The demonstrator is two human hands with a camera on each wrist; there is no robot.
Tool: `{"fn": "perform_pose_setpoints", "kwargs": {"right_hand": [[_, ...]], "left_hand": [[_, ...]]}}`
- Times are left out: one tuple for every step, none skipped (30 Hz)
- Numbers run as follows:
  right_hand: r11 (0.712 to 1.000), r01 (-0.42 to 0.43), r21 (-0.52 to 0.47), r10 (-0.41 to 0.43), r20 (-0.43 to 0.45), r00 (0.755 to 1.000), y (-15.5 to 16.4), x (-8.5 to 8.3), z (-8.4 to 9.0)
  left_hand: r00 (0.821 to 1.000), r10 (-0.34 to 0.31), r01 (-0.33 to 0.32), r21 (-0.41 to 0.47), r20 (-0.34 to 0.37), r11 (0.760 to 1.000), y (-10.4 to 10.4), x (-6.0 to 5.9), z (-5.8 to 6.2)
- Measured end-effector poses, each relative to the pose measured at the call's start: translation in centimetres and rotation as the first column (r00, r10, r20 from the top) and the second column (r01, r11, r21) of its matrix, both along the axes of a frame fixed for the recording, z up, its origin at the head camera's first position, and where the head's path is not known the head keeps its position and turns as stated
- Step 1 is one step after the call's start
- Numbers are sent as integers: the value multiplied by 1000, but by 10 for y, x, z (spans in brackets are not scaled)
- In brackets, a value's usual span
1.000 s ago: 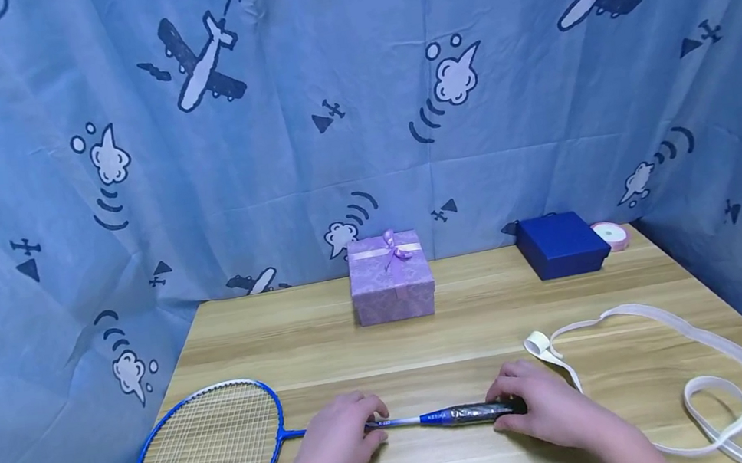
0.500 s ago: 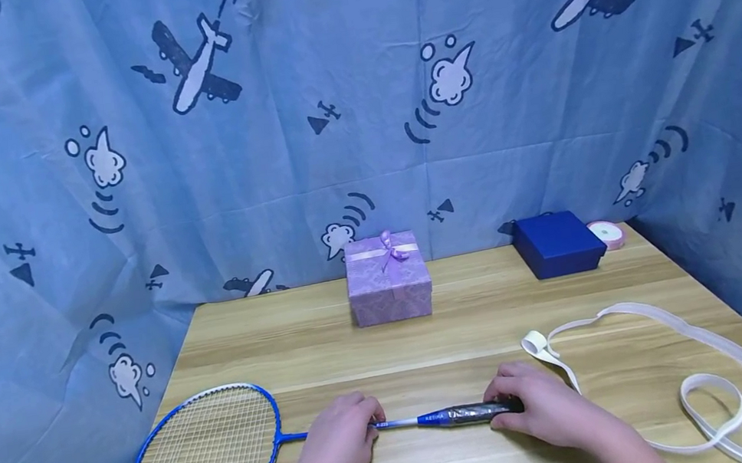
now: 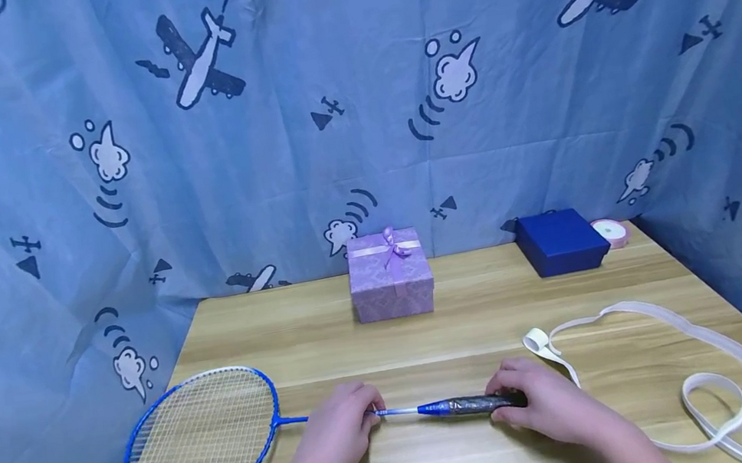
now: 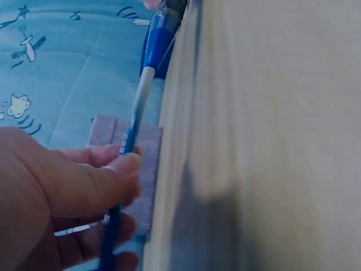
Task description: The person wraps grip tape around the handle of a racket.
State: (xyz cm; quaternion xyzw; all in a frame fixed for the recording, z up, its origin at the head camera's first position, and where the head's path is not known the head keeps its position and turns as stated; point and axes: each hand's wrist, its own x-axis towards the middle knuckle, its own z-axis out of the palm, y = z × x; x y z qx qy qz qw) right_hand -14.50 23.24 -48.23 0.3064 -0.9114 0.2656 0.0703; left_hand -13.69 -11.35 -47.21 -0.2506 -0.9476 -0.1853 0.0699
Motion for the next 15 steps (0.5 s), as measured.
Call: {"fn": "perform_pose_setpoints", "kwargs": {"right_hand": [[1000, 3, -5, -3, 8, 1000, 0, 1, 1], [1000, 5, -8, -5, 15, 1000, 0, 1, 2], [1000, 3, -16, -2, 28, 1000, 0, 2, 3], [1000, 3, -29, -1, 49, 999, 0, 3, 4], [999, 4, -40, -1, 73, 997, 1, 4, 5], [998, 5, -55, 0, 101, 995, 1, 5, 5], [998, 7, -70, 2, 130, 991, 2, 6, 6], [997, 8, -82, 4, 154, 988, 3, 6, 6], [995, 9, -95, 8, 175, 985, 4, 6, 6], [994, 11, -110, 11, 194, 981, 4, 6, 7], [992, 4, -127, 22, 205, 978, 5, 5, 7], [989, -2, -151, 36, 220, 975, 5, 4, 8], [985, -13, -174, 53, 231, 971, 6, 3, 8], [979, -24, -200, 74, 244, 967, 6, 1, 9], [973, -33, -228, 95, 264, 960, 7, 0, 9]], "left_hand": [[1000, 1, 0, 11, -19, 1000, -1, -1, 1], [999, -2, 3, 23, -42, 1000, -1, -1, 3], [998, -3, 5, 34, -58, 999, -2, -1, 5], [998, -7, 10, 45, -69, 999, -3, -1, 7], [997, -9, 13, 54, -76, 998, -3, -1, 9], [997, -11, 16, 59, -79, 998, -3, -1, 10], [997, -12, 17, 62, -80, 998, -4, 0, 12], [997, -14, 19, 62, -81, 998, -4, 0, 13], [996, -13, 18, 62, -84, 998, -4, 1, 14], [996, -12, 17, 62, -92, 998, -4, 1, 16], [995, -11, 17, 61, -102, 998, -5, 1, 18], [993, -10, 17, 65, -115, 998, -5, 1, 20], [991, -9, 18, 67, -130, 998, -6, 0, 22], [989, -8, 18, 68, -146, 998, -6, -1, 24], [987, -9, 20, 69, -163, 997, -7, -2, 26]]}}
